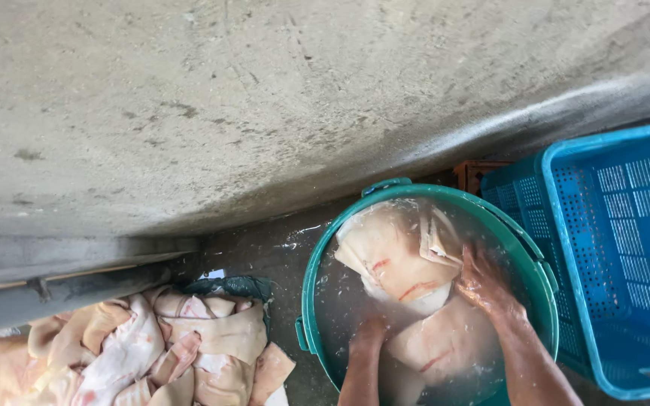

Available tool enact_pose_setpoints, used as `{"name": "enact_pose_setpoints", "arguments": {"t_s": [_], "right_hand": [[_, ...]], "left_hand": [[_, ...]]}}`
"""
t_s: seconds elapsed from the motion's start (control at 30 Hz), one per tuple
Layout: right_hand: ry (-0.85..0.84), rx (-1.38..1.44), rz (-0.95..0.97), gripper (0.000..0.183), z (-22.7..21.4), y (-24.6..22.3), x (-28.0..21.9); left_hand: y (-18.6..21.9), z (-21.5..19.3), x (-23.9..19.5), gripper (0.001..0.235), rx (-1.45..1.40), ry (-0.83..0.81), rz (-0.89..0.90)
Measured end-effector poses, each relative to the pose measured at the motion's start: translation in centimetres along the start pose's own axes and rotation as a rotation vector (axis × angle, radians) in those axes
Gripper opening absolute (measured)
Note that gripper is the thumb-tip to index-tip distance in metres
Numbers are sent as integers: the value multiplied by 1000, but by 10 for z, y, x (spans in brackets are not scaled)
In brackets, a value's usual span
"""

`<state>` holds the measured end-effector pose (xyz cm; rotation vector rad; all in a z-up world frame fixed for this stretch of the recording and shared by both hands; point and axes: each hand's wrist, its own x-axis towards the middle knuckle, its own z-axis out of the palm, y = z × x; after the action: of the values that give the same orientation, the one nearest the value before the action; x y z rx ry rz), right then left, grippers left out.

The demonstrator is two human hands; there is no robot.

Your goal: The person is washing large, pale animal skins by hand. They repeatedly submerge the skins in a green bucket of water, agitate them, and then transfer them to a blue basket.

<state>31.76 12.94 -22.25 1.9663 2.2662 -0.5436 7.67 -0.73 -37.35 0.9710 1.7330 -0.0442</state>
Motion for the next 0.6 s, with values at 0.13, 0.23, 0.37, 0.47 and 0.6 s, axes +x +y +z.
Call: {"name": "enact_pose_setpoints", "arguments": {"t_s": [0.13, 0.23, 0.37, 0.47, 0.6], "right_hand": [[18, 95, 43, 87, -10, -16, -3], [94, 193, 23, 81, 0, -11, -6], [99, 338, 170, 56, 31, 9, -1], [134, 340, 198, 42, 47, 19, 4], [181, 192, 114, 55, 50, 20, -4]], "left_hand": [[2, -3, -3, 49, -71, 45, -38], [6, -13, -4, 49, -75, 66, -57], [5, -23, -4, 49, -81, 96, -60], [12, -36, 6, 49, -63, 120, -16], [14, -32, -1, 50, -52, 146, 75]]}}
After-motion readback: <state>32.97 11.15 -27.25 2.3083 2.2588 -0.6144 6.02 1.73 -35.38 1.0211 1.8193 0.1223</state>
